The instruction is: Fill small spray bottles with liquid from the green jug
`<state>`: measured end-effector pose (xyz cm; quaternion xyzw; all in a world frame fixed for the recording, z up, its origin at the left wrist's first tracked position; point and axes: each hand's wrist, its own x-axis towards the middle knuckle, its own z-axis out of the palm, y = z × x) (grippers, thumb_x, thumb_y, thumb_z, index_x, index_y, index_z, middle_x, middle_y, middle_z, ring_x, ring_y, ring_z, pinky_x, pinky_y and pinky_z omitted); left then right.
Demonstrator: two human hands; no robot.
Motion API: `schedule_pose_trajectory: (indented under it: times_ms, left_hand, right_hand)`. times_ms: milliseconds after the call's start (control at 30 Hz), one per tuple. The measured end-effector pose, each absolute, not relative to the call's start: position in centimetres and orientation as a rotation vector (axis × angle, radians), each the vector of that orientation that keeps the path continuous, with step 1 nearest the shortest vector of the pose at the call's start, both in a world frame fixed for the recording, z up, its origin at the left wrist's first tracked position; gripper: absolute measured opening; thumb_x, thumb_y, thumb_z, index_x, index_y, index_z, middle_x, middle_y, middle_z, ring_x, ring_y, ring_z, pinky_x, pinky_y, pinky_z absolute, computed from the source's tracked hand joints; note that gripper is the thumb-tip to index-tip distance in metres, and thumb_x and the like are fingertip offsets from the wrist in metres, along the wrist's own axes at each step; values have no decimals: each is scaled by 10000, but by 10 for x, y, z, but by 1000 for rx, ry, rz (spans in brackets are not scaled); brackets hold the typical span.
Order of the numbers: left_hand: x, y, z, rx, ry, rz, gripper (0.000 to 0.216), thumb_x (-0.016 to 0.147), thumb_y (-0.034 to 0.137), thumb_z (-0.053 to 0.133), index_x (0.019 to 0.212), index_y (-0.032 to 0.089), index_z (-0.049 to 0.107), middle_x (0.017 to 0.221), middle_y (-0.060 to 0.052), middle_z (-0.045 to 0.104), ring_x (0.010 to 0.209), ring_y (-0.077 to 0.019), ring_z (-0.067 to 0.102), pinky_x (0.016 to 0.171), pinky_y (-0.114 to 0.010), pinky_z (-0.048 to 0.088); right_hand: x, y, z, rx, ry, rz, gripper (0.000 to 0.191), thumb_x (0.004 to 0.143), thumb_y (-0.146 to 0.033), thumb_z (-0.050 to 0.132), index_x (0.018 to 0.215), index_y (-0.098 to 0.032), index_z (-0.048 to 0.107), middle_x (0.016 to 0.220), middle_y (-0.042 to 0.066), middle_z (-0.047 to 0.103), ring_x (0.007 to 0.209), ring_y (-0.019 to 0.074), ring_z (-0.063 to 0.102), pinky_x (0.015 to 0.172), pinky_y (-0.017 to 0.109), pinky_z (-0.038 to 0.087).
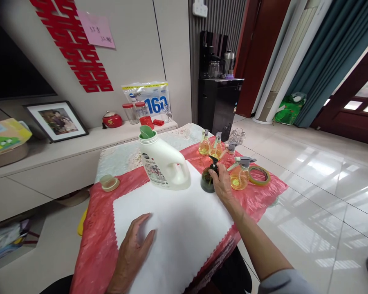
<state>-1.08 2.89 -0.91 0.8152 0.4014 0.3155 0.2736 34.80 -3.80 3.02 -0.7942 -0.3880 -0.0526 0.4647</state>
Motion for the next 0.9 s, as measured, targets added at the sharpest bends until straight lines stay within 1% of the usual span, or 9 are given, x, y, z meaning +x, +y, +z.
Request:
schedule_pose_trajectory:
  times_ms: [100,200,267,333,400,533,667,767,900]
  left_hand:
    - [-12,30,-10,2213,1072,827,384,915,361,543,1281,246,551,1289,-87,645,1214,-269,621,1018,-488,539]
    - [-12,31,-11,2222,1069,833,380,915,359,544,1275,241,557,1280,-88,653,1202,-266,630,1016,-484,542]
    - [-12,31,-12,2225,1076,857,379,910,365,543,1265,237,565,1261,-88,663,1183,-270,641,1000,-486,552]
    - [-11,31,-13,2228,1081,875,376,902,370,543,1253,238,575,1245,-85,673,1167,-272,651,973,-481,568]
    - [-10,30,-13,2222,1092,885,373,896,372,542,1244,242,583,1237,-81,678,1158,-273,657,943,-472,584]
    - [-10,30,-14,2194,1116,895,375,883,380,553,1232,247,595,1234,-76,681,1150,-276,662,889,-451,607]
    - [-10,30,-15,2192,1108,902,373,884,384,552,1225,242,600,1231,-81,682,1151,-276,660,913,-462,598]
    - [-10,30,-16,2199,1108,906,370,885,382,546,1219,236,605,1226,-87,683,1147,-277,659,954,-480,577]
    - [-11,30,-16,2195,1108,910,359,882,373,547,1211,243,608,1216,-84,687,1135,-280,664,927,-472,587]
  right_hand:
    - [341,-38,25,-1925,-945,-140,399,982,-428,579,1248,-131,573,1183,92,584,1042,180,593,911,387,538]
    - [332,-39,22,-1912,-932,-155,435,962,-453,598,1259,-137,562,1222,99,561,1105,205,563,965,427,504]
    - [326,-40,19,-1909,-909,-162,564,867,-502,688,1282,-149,544,1256,107,530,1168,244,512,1005,463,467]
    - [322,-41,17,-1908,-876,-155,768,726,-532,773,1343,-164,501,1275,119,499,1212,289,452,1024,492,439]
    - [322,-43,15,-1907,-853,-130,887,643,-523,795,1391,-176,467,1266,126,493,1219,318,421,1023,509,429]
    - [335,-48,15,-1866,-883,-42,921,598,-480,780,1413,-202,455,1286,120,505,1230,326,436,1064,529,396]
    - [353,-54,16,-1784,-936,83,989,552,-461,809,1434,-208,439,1361,121,506,1265,321,478,1115,523,373]
    - [360,-56,13,-1727,-948,177,977,577,-487,814,1438,-213,443,1350,118,538,1236,304,532,1091,502,418]
    - [358,-58,8,-1683,-922,209,1002,626,-518,806,1486,-214,389,1415,129,499,1281,292,512,1096,500,422]
